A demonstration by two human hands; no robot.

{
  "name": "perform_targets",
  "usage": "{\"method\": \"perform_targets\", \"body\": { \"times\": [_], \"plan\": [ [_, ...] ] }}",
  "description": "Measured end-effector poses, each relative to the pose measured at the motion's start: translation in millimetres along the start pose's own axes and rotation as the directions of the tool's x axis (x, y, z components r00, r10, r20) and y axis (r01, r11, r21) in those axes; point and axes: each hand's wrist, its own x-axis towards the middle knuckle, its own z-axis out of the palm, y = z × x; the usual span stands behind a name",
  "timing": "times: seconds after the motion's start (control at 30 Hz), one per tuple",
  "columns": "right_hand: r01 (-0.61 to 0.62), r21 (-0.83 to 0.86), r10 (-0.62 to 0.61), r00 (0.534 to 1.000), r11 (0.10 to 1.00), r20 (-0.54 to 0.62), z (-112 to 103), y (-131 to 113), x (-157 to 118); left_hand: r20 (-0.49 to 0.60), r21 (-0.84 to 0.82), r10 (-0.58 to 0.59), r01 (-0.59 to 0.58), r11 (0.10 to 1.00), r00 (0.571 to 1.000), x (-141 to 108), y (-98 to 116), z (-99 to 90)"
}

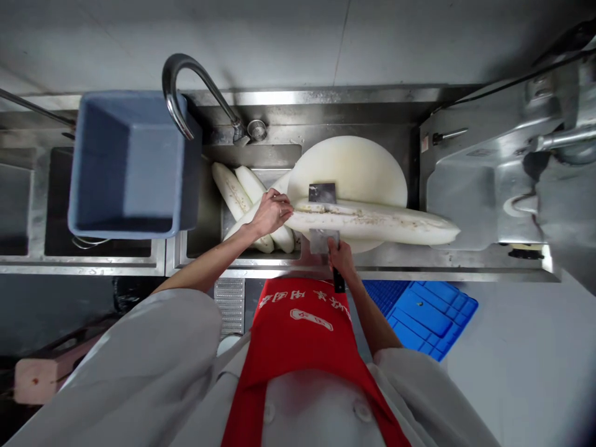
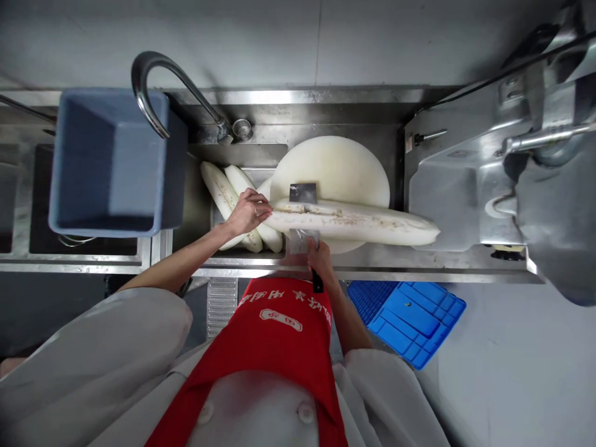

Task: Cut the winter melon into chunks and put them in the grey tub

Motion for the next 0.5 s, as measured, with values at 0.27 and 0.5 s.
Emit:
{"method": "perform_targets", "body": {
  "times": [0.27,0.5],
  "plan": [
    [-0.020,0.065,0.017,0.999,0.998,0.048,32,-2,-4,0.046,0.003,0.043,-0.043,0.999,0.998,0,-1,-2.4],
    [0.022,0.078,-0.029,0.996,0.997,0.085,50,8,-10,0.096,0.076,0.097,-0.104,0.992,0.991,5,3,-7.7]
  ]
}}
